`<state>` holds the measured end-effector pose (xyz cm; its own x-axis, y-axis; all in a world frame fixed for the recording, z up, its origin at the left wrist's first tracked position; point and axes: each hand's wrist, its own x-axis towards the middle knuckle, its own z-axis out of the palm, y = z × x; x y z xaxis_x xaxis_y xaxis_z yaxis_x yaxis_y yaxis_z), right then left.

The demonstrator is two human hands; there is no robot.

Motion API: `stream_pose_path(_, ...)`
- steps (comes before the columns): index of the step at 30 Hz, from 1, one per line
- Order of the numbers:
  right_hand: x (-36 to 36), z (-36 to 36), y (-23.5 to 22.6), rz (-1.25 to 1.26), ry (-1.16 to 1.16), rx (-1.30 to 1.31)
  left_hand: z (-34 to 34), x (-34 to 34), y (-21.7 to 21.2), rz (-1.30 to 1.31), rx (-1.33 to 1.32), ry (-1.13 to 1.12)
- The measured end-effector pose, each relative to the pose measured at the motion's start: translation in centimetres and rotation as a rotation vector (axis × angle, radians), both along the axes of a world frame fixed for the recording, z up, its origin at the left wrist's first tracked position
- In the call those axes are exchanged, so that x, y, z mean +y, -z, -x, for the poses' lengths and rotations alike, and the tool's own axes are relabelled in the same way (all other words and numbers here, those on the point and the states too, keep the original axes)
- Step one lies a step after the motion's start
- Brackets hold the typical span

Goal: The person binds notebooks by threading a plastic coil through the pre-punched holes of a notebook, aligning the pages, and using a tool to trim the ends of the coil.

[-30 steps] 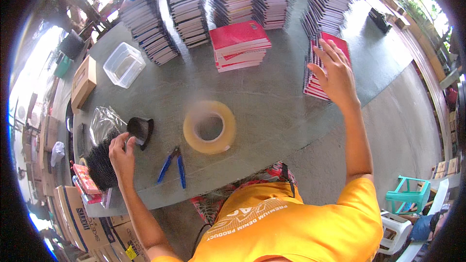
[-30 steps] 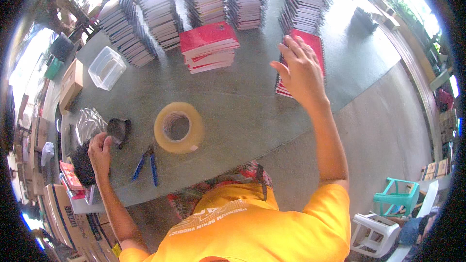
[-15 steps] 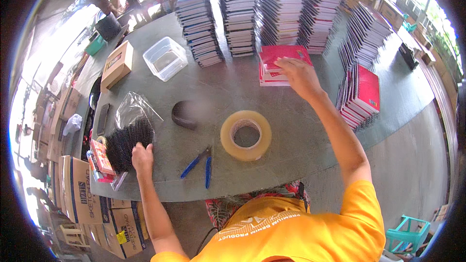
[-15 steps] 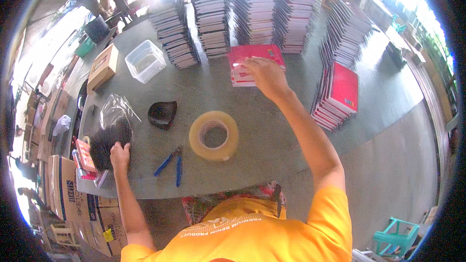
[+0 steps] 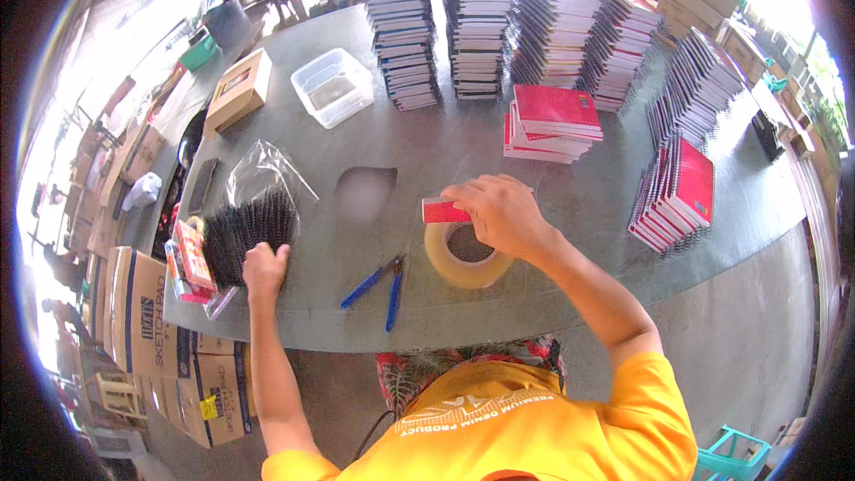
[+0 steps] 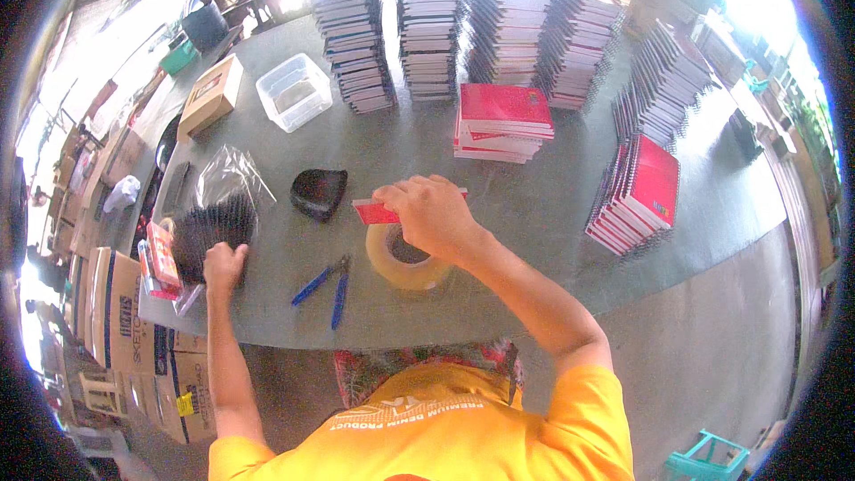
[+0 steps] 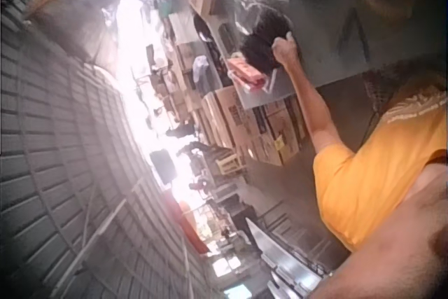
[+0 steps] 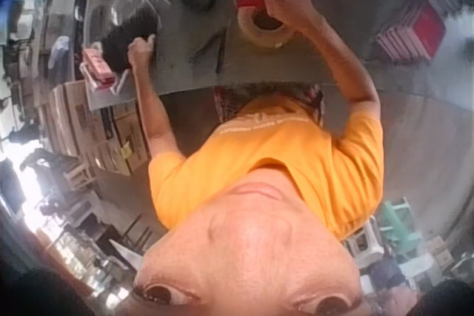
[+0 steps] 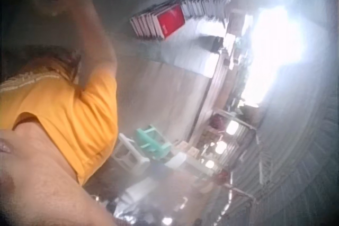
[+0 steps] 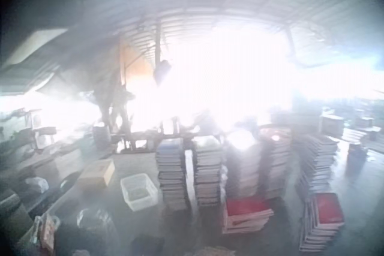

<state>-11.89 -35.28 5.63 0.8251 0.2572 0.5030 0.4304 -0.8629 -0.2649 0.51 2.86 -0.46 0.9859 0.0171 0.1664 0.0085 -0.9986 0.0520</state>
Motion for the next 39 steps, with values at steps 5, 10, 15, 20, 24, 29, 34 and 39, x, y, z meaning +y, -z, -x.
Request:
stream_pose_path(5, 2.0, 0.2, 0.0, 0.054, -0.036, -0.005, 0.7, 1.4, -1.5, 0.122, -0.284, -0.003)
stream_pose_path(10, 1.8, -0.7, 0.5, 0.027, 0.013, 0.048, 2.1, -1.2, -4.3, 0.153, -0.241, 0.046)
stream_pose_path(15, 1.7, -0.5, 0.1, -0.073, -0.027, 0.010, 3.0, -2.8, -5.4, 0.748, -0.319, 0.250)
stream_pose_path(20, 4.1, -1.3, -0.2, -0.140, -0.045, 0.130, 3.5, -4.6, -9.8, 1.564, -0.368, 0.418)
stream_pose_path(24, 3.0, -1.6, 0.4, -0.166, -0.028, 0.118, 5.5, -10.4, -10.5, 1.567, 0.005, 0.483)
stream_pose_path(29, 3.6, -1.5, 0.2, -0.185, -0.042, 0.104, 8.4, -15.1, -4.8, 0.943, 0.023, 0.639)
stream_pose_path(34, 3.5, -1.3, 0.1, -0.207, -0.032, 0.127, 9.2, -16.3, -4.7, 0.920, -0.173, 0.632)
stream_pose_path(39, 3.6, -1.1, 0.0, -0.220, -0.032, 0.122, 9.0, -16.2, -4.9, 0.869, -0.222, 0.612)
